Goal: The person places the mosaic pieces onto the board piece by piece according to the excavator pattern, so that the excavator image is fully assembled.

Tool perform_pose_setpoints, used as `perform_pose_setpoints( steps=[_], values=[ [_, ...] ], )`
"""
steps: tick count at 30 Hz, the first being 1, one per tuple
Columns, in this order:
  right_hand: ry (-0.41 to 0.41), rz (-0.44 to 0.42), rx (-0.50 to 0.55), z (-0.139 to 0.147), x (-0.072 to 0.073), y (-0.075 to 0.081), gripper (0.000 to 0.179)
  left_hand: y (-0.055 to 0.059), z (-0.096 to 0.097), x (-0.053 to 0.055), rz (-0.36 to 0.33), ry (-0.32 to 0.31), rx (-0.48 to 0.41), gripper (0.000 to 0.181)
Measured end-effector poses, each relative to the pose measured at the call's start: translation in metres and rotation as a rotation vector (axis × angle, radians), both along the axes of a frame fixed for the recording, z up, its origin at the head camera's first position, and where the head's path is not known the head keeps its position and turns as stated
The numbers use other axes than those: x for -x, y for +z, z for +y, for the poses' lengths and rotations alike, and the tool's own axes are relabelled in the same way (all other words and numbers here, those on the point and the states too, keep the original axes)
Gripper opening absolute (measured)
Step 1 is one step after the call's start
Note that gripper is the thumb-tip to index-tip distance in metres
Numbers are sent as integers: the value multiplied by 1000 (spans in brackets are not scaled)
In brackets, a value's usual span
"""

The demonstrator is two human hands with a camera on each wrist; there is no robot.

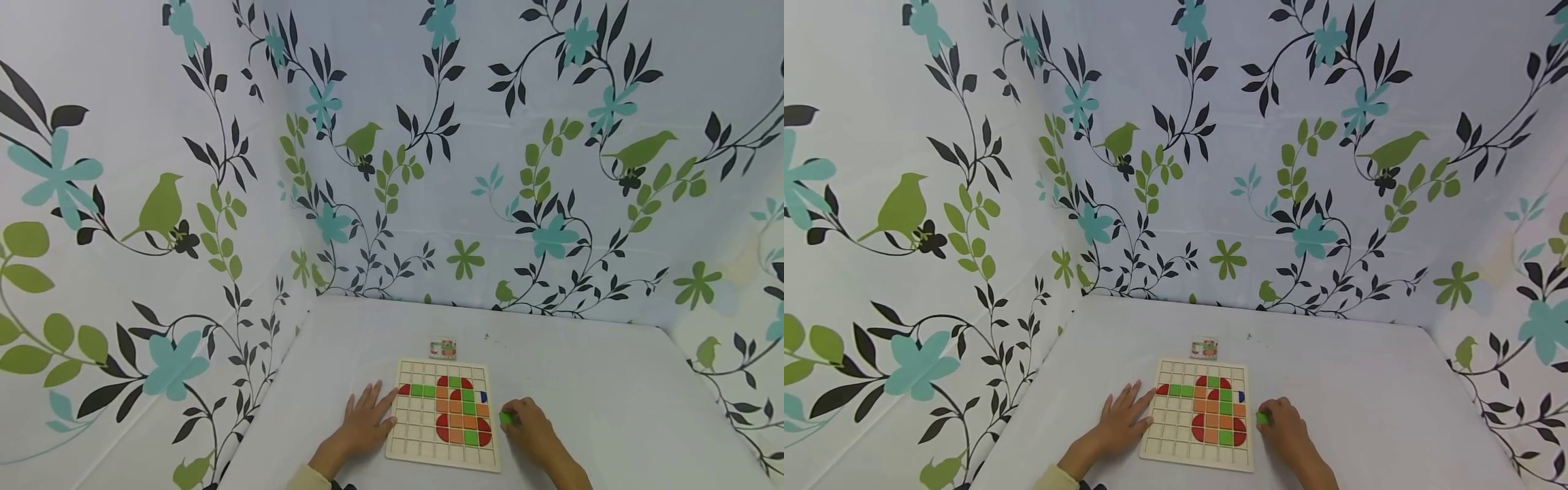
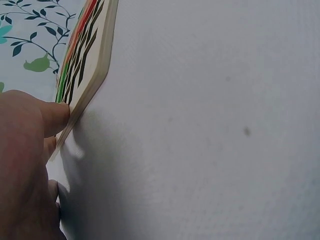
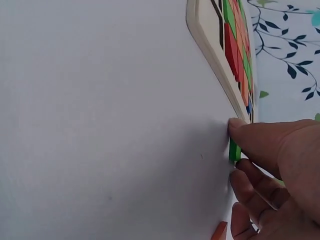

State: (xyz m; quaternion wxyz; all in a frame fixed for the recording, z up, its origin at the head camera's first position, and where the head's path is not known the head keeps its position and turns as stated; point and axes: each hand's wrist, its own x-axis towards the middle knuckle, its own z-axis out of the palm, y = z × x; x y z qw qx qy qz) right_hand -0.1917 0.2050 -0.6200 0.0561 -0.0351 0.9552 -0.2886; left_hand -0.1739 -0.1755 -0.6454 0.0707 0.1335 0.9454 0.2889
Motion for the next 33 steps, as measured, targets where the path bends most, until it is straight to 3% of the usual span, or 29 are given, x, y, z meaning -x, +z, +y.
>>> perform_pose_setpoints(
  steps=[4,11,15,19,26,33],
  values=[
    [-2,-1,30,2,1,1,24,-3,0,1,-6,14,13,63],
    [-34,44,9,0,8,-1,24,10,1,-3,-6,-3,8,63],
    [-53,127,-17,-2,19,-5,26,17,2,-5,-20,-14,-5,63],
    [-74,192,18,-3,31,-9,25,12,2,-5,-15,-5,-12,63],
    [-104,204,71,-12,56,-13,24,12,3,-6,-5,-8,8,63],
    [-162,211,81,-26,69,-2,26,20,4,-8,-46,0,44,63]
  ],
)
